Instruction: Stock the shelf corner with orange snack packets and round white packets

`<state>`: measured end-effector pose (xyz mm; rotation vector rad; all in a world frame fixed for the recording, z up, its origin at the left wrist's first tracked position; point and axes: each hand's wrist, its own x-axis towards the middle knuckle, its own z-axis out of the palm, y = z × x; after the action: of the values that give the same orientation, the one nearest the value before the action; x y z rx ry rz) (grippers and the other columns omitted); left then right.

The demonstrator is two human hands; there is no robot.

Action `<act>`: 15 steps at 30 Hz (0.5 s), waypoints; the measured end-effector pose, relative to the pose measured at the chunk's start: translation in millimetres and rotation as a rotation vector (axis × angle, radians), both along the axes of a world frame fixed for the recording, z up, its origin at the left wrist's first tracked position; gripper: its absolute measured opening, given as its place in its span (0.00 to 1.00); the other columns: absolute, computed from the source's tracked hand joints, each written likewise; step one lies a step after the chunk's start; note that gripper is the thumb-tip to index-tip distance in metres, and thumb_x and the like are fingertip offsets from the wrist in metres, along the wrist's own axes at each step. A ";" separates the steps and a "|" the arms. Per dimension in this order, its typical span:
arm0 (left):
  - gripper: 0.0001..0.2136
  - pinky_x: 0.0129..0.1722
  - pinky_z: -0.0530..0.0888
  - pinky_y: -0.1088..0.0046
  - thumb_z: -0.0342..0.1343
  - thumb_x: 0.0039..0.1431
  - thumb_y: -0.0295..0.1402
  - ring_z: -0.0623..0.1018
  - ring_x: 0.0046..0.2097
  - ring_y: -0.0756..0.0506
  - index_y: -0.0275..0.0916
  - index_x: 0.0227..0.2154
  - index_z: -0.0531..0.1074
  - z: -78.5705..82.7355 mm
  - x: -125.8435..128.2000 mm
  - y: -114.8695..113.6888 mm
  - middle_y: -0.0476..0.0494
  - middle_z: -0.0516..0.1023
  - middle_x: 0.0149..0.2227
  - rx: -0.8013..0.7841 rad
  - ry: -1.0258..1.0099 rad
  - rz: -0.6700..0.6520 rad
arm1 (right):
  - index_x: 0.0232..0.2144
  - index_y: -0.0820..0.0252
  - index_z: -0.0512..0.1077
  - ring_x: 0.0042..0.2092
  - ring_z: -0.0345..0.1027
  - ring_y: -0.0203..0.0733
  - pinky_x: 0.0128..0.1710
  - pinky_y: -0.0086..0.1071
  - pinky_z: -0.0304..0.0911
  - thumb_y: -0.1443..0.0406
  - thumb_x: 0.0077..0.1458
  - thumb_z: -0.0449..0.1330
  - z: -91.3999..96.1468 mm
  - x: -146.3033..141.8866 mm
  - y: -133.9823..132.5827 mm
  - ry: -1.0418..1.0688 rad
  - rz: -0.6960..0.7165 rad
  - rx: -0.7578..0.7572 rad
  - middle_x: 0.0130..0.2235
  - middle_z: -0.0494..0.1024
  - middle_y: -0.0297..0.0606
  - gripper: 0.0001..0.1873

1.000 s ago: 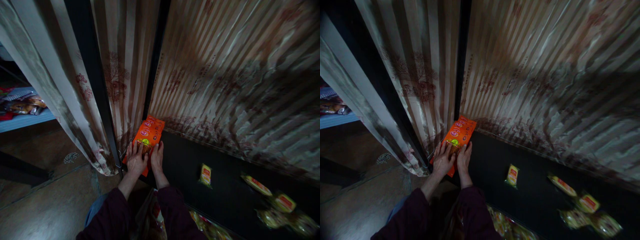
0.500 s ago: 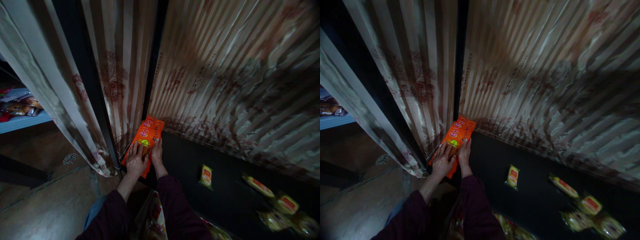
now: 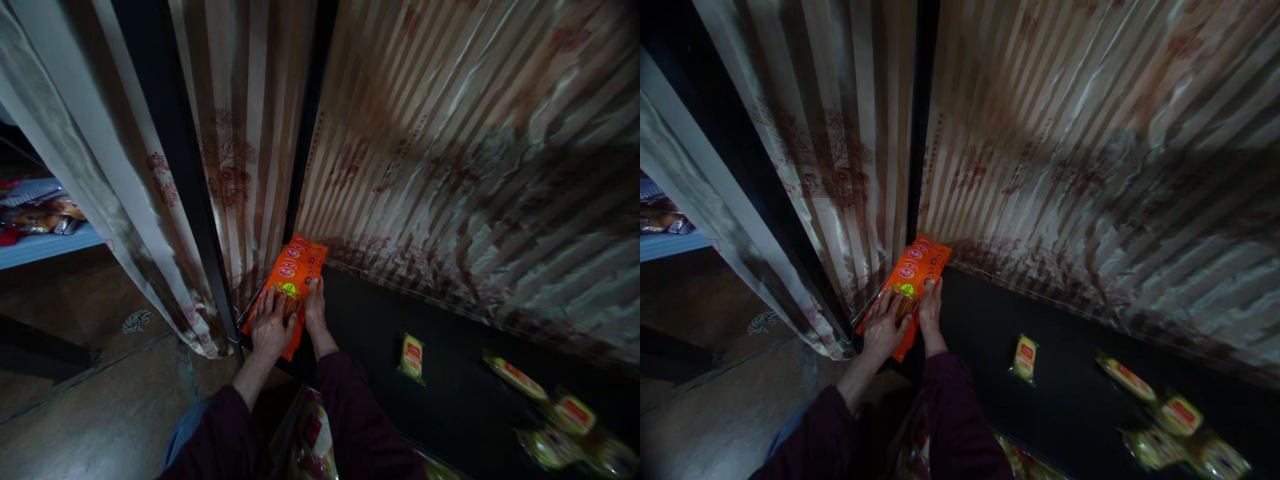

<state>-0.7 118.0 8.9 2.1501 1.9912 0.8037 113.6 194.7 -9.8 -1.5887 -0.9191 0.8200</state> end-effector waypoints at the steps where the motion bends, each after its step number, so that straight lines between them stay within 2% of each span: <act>1: 0.23 0.61 0.62 0.56 0.52 0.59 0.37 0.61 0.64 0.36 0.39 0.58 0.65 0.1 0.0 0.1 0.37 0.60 0.64 0.000 0.000 0.001 | 0.62 0.59 0.55 0.58 0.63 0.48 0.55 0.39 0.58 0.40 0.55 0.39 1.2 0.5 0.2 0.003 -0.016 -0.016 0.59 0.68 0.44 0.42; 4: 0.24 0.61 0.62 0.56 0.52 0.59 0.37 0.60 0.64 0.36 0.39 0.58 0.64 0.0 0.3 -0.2 0.37 0.60 0.64 0.003 0.001 0.008 | 0.61 0.60 0.56 0.58 0.64 0.49 0.55 0.39 0.58 0.40 0.54 0.39 6.9 1.8 0.8 0.009 -0.014 -0.039 0.58 0.68 0.45 0.43; 8: 0.23 0.60 0.63 0.55 0.53 0.58 0.36 0.61 0.63 0.36 0.40 0.57 0.65 -1.1 0.8 -0.7 0.37 0.59 0.64 0.010 -0.010 0.017 | 0.59 0.58 0.60 0.52 0.69 0.48 0.52 0.38 0.61 0.41 0.55 0.41 13.0 2.6 3.6 0.040 0.025 0.015 0.54 0.73 0.43 0.39; 11: 0.23 0.60 0.63 0.56 0.53 0.58 0.36 0.61 0.63 0.36 0.39 0.57 0.65 -1.7 0.9 -0.4 0.37 0.60 0.64 0.008 -0.014 0.016 | 0.58 0.57 0.62 0.53 0.68 0.47 0.52 0.37 0.60 0.42 0.55 0.41 12.4 4.4 7.1 0.062 0.014 0.046 0.54 0.73 0.41 0.37; 15: 0.23 0.60 0.63 0.56 0.52 0.59 0.37 0.61 0.64 0.37 0.39 0.58 0.64 -1.4 0.8 0.4 0.38 0.59 0.64 -0.009 -0.011 0.009 | 0.60 0.56 0.60 0.57 0.65 0.48 0.55 0.39 0.58 0.41 0.55 0.41 7.3 7.7 11.0 0.052 0.009 0.012 0.56 0.72 0.41 0.39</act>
<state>0.1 118.4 7.5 2.1286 1.9962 0.8049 121.3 205.6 -2.6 -1.5470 -0.8934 0.8565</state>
